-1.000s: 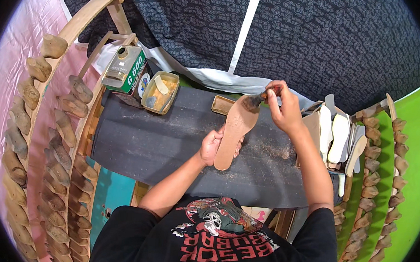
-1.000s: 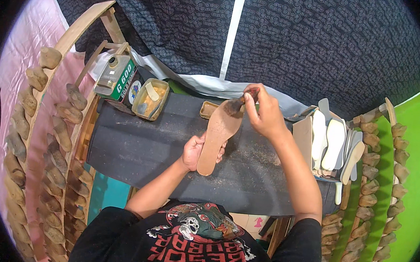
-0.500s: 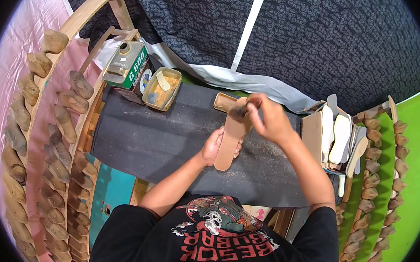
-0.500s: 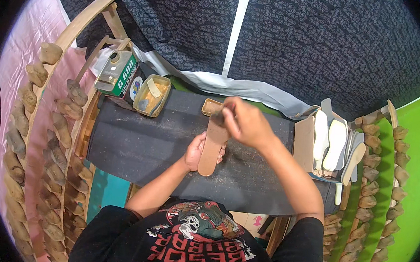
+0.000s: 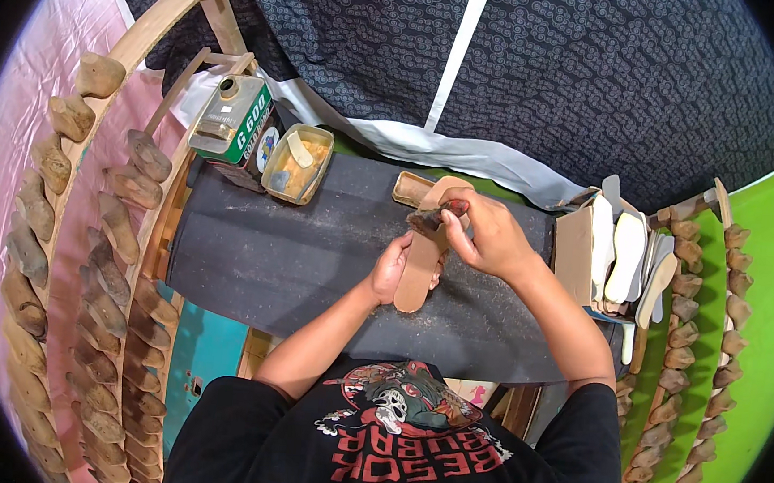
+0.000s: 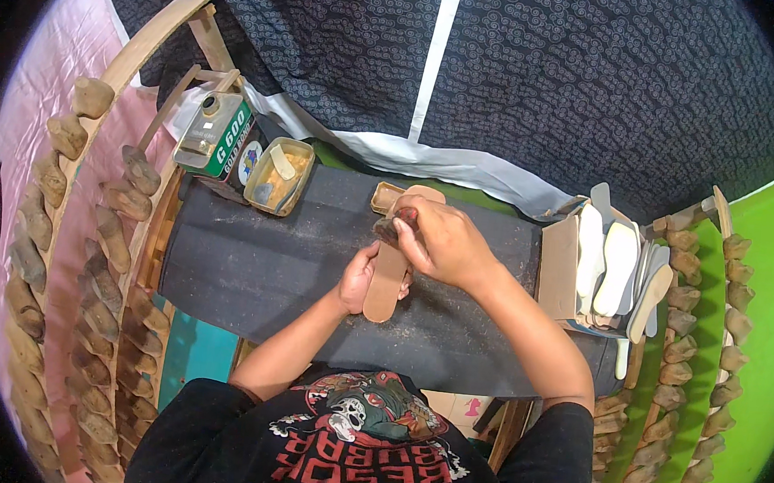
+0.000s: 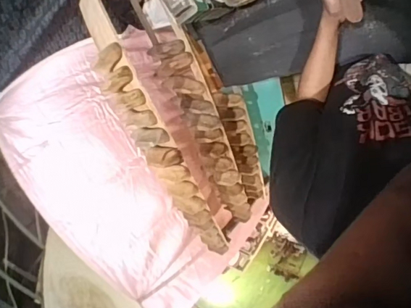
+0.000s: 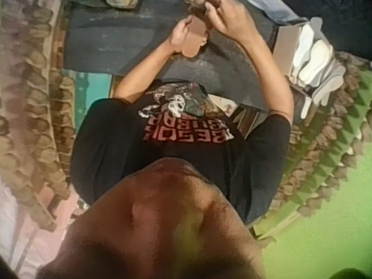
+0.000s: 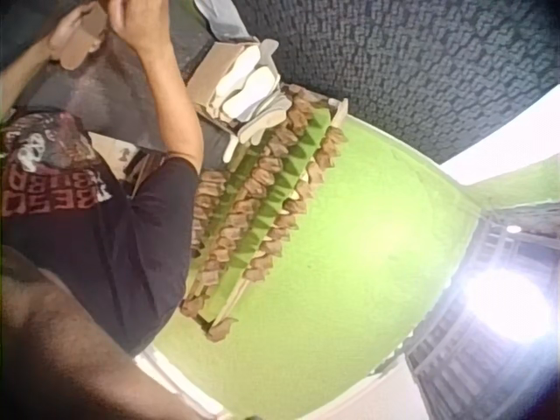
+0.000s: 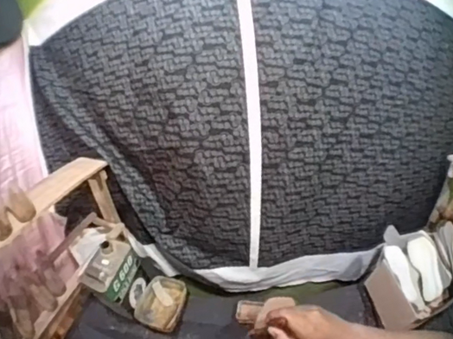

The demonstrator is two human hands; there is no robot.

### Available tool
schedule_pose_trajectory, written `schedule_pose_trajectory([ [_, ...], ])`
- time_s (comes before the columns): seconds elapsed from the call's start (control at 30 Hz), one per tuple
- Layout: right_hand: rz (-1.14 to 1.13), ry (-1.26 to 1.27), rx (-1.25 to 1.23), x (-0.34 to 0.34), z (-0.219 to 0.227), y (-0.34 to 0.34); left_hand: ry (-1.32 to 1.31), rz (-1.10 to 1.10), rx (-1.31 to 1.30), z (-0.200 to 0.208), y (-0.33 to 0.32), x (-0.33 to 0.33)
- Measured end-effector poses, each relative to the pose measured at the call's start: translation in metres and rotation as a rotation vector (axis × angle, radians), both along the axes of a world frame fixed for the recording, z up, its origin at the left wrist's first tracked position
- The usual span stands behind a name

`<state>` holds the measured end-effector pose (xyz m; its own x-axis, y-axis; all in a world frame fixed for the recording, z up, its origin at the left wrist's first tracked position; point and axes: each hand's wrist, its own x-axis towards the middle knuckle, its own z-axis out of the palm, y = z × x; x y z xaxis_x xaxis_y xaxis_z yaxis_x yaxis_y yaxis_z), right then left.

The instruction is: The person takes shoe insoles and soles from a table and box, applies adhesive to their surfaces using a small brush, and places them into a basket.

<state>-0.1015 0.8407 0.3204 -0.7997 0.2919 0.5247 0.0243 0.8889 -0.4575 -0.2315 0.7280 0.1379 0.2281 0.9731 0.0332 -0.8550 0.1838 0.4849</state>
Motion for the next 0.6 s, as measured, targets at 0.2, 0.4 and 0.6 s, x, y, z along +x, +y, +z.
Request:
schedule_pose_trajectory([
  [0.2,-0.238,0.032,0.023,0.002,-0.005,0.038,-0.043,-0.032,-0.035,0.001,0.002,0.007],
  [0.4,-0.264,0.051,0.146,0.005,0.0,0.042,-0.013,-0.029,-0.081,0.0,-0.002,0.009],
  [0.6,-0.273,0.046,0.044,0.012,-0.004,0.046,-0.051,-0.029,-0.032,-0.006,-0.002,0.007],
])
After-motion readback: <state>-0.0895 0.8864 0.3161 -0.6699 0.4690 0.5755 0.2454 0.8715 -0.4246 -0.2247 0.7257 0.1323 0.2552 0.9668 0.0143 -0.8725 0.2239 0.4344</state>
